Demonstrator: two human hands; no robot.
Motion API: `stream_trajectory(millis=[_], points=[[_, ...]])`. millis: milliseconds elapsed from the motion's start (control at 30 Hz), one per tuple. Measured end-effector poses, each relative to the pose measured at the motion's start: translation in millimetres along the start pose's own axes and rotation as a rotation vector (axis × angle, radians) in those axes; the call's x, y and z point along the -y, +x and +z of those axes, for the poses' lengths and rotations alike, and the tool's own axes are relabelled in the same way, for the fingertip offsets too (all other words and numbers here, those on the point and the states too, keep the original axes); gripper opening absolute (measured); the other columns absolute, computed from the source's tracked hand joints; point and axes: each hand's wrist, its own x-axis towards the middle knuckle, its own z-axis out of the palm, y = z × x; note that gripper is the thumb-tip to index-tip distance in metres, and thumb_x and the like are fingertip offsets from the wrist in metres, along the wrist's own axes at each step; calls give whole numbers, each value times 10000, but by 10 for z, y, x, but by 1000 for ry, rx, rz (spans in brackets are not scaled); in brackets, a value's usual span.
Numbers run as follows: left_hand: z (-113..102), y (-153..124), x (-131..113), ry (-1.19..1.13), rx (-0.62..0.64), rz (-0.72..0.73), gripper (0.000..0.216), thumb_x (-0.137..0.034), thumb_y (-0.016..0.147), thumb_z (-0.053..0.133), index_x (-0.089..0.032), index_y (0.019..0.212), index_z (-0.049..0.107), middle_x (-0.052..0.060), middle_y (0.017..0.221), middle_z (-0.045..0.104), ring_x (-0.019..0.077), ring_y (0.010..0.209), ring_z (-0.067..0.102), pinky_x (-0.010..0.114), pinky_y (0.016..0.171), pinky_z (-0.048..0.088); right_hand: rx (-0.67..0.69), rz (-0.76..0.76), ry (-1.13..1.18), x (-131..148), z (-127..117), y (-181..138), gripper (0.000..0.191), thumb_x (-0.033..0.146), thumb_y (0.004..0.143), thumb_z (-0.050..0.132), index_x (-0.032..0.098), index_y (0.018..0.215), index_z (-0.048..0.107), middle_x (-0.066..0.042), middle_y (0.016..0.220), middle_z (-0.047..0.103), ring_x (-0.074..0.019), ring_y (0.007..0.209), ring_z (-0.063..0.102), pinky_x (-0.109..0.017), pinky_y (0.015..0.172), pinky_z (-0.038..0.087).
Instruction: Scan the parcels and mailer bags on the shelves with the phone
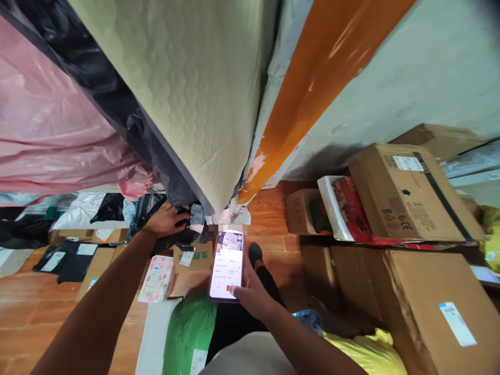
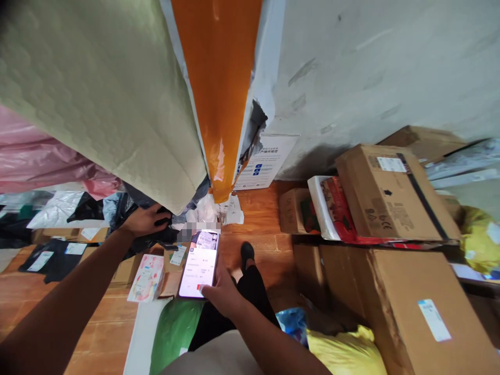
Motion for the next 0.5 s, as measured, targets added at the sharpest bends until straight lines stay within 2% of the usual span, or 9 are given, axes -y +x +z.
stream_trajectory(millis=[167, 367, 433, 500], points=[[-28, 14, 1, -10, 6, 17, 221, -304, 834, 543, -230, 897, 742, 99, 1074, 641, 271, 1007, 572, 469, 921, 470, 43, 24, 3, -13, -8, -11, 856, 34, 552, 613, 274, 1323, 329, -67, 1176, 686, -271, 1052, 667, -423, 883, 514], [0, 45, -39, 14, 62, -45, 206, -299, 829, 571, -237, 930, 739, 101, 1101, 654, 284, 1036, 574, 492, 946, 455, 40, -15, 29, -10, -13, -7, 812, 4, 526, 637, 278, 1268, 453, -27, 1139, 712, -224, 983, 689, -317, 804, 521], [-7, 83, -86, 20, 106, -110, 245, -317, 806, 608, -253, 1008, 731, 100, 1073, 672, 299, 1058, 572, 521, 984, 422, 79, 8, 77, -3, -38, -12, 793, 70, 538, 745, 267, 1264, 494, -42, 1106, 729, -227, 967, 698, -300, 771, 528], [-36, 138, -141, 14, 142, -184, 350, -357, 769, 653, -274, 1105, 707, 98, 1100, 676, 320, 1117, 549, 554, 1043, 354, 143, 41, 134, 4, -91, -4, 769, 230, 541, 843, 244, 1251, 547, -71, 1079, 742, -245, 965, 705, -299, 744, 538]])
